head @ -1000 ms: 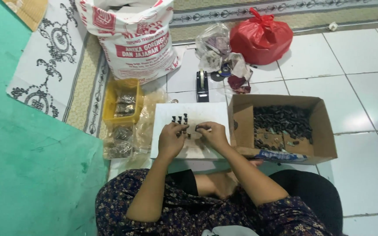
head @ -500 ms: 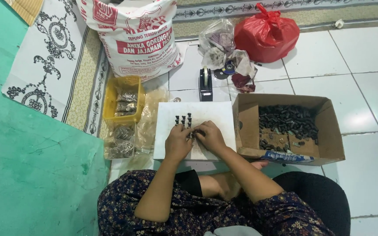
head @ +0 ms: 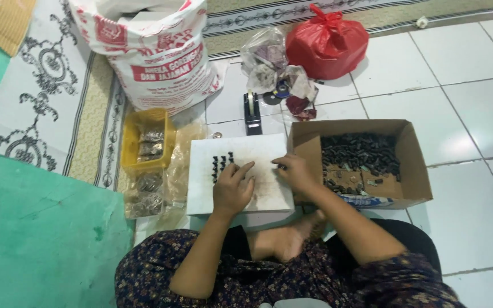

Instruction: The person sits on the floor and repeatedly picks small dark metal parts from a cardboard box, then places them onto a white board. The person handles the parts one at a time, arranging them in rows on the board.

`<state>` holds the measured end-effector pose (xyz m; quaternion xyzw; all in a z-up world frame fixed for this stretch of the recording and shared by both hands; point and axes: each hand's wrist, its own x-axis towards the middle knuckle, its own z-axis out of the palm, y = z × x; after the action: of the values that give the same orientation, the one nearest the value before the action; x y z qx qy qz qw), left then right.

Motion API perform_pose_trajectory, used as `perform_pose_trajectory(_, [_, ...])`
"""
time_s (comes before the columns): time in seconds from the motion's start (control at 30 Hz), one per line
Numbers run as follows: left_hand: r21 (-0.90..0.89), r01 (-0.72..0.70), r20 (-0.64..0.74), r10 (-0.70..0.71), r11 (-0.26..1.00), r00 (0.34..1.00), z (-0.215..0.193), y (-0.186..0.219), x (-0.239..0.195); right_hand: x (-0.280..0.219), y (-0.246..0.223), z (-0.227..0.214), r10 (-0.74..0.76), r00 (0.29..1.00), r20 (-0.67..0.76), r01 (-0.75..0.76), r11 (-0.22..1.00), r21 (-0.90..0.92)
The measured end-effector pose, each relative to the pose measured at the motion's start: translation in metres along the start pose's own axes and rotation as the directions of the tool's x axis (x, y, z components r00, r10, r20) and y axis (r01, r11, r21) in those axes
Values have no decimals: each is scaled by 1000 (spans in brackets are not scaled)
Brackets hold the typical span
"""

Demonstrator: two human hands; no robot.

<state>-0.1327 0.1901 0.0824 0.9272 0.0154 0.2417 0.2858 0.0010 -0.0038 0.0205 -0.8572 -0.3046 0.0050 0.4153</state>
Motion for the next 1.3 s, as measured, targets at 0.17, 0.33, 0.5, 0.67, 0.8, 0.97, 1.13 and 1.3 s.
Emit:
perform_pose_trajectory(0.17, [-70,-66,80,71,995,994,44,35,7,-18,28,-108,364,926,105,-327,907,-264])
perform_pose_trajectory(0.33, [-126,-101,238,129,987,963,103,78,24,-65,136,-138,602,798,-31,-592,772,-232])
perform_pose_trajectory(0.5, [-70,-96,478,118,993,870,162,111,47,-69,108,-162,777,630,3,-761,618,-195])
perform_pose_trajectory(0.67, [3,-198,421,179,980,889,231,83,40,-63,149,-116,743,669,-11,-733,657,-175])
perform_pose_trajectory(0.8, [113,-226,392,165,968,905,221,88,52,-36,121,-103,632,759,159,-596,772,-220])
perform_pose_trajectory(0.97, [7,-111,344,102,994,933,222,84,53,-33,120,-97,613,772,167,-544,774,-324])
perform_pose_trajectory(1.13, [-96,-41,333,71,995,940,220,85,57,-28,137,-81,570,796,201,-494,805,-329])
perform_pose_trajectory(1.3, [-151,43,331,9,988,944,216,86,57,-26,121,-78,513,827,229,-371,805,-463])
